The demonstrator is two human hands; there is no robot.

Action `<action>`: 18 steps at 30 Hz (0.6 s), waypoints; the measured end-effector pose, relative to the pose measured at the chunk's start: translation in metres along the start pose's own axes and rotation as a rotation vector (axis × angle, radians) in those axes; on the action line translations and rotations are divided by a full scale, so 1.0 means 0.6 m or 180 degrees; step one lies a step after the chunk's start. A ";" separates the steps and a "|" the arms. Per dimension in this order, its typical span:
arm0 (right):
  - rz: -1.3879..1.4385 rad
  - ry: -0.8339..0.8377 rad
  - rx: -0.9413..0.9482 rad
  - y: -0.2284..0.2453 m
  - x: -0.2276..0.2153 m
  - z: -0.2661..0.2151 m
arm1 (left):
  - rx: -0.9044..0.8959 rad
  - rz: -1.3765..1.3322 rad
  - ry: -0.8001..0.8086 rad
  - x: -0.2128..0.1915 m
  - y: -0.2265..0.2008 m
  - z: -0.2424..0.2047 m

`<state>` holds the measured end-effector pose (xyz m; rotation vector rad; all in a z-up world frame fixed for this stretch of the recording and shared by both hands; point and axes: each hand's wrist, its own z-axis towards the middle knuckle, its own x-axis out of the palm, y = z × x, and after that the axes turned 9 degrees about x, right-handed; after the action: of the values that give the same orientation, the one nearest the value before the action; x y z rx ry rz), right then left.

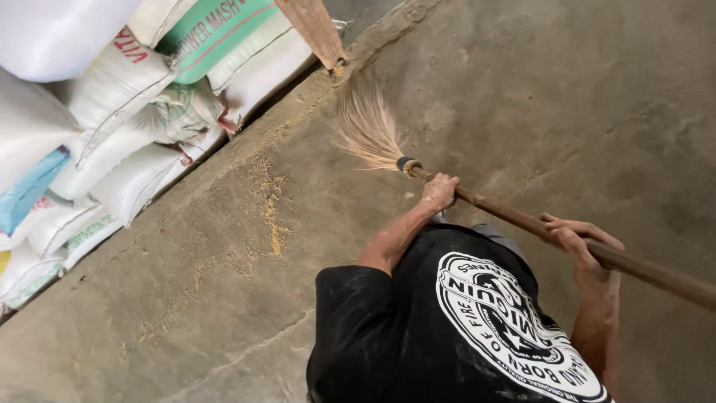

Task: Sweep spilled rice or grain from the floor using a broom.

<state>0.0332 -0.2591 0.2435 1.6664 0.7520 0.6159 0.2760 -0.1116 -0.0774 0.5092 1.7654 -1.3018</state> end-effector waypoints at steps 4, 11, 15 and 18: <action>-0.0093 0.0216 0.0028 0.008 0.032 0.026 | -0.0213 0.0066 -0.0107 -0.019 0.032 -0.038; -0.0079 0.0666 0.0094 -0.002 0.047 0.044 | -0.0359 0.0044 -0.0321 -0.015 0.061 -0.073; 0.0047 0.1044 0.0133 0.010 0.030 0.060 | -0.0351 0.0103 -0.0600 -0.006 0.062 -0.068; 0.0087 0.1221 0.0033 0.033 0.004 0.084 | -0.0299 0.0071 -0.0984 -0.050 0.027 -0.046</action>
<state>0.0747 -0.2924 0.2521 1.5880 1.0069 0.9685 0.2933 -0.0757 -0.0594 0.2578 1.5494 -1.2042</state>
